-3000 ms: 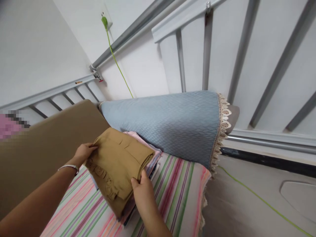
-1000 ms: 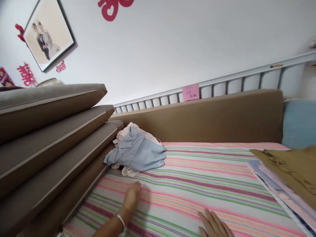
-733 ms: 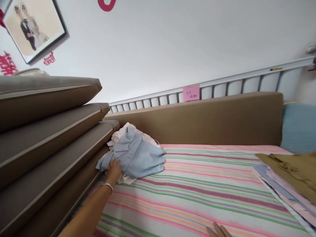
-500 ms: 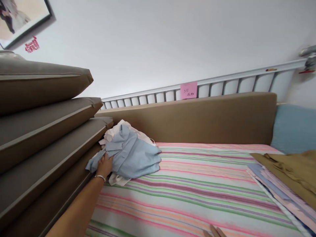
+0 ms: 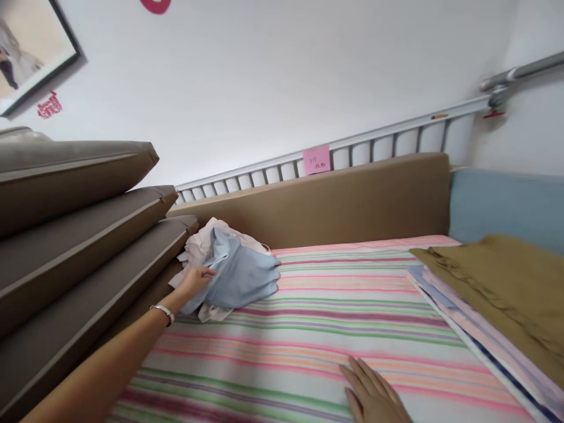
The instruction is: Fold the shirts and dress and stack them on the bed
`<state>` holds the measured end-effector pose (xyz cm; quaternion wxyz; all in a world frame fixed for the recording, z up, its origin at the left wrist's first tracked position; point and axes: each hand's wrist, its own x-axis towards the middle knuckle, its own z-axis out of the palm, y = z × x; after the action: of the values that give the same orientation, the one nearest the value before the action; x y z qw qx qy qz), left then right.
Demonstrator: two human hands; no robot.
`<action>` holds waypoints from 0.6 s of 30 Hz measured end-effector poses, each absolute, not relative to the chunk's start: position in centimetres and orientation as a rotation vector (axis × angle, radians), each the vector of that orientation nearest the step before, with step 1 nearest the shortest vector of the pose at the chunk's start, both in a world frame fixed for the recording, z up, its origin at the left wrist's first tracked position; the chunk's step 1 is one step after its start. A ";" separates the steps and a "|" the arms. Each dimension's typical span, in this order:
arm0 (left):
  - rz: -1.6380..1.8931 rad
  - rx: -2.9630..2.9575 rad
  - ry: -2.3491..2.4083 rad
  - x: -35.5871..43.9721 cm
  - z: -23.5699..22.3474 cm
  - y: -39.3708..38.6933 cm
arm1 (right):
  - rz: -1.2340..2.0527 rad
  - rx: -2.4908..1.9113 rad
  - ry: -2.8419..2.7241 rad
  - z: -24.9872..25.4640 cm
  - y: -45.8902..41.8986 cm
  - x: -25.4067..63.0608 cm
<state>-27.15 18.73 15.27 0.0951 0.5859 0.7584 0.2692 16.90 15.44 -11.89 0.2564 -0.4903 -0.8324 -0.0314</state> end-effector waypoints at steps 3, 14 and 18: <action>0.971 1.715 1.959 -21.2 18.9 16.0 | 0.028 -1.384 -2.218 -9.9 14.7 16.2; 1.710 1.316 1.038 -7.2 30.6 8.4 | 0.872 -1.360 -1.905 -4.8 6.0 14.1; 1.699 1.324 0.818 -3.7 32.8 6.6 | 1.142 -1.167 -1.652 -0.3 3.2 11.2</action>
<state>-3.73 6.64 32.80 0.4068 0.5248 0.3242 0.6738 11.17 3.24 -0.30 0.3981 -0.4609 -0.6524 0.4511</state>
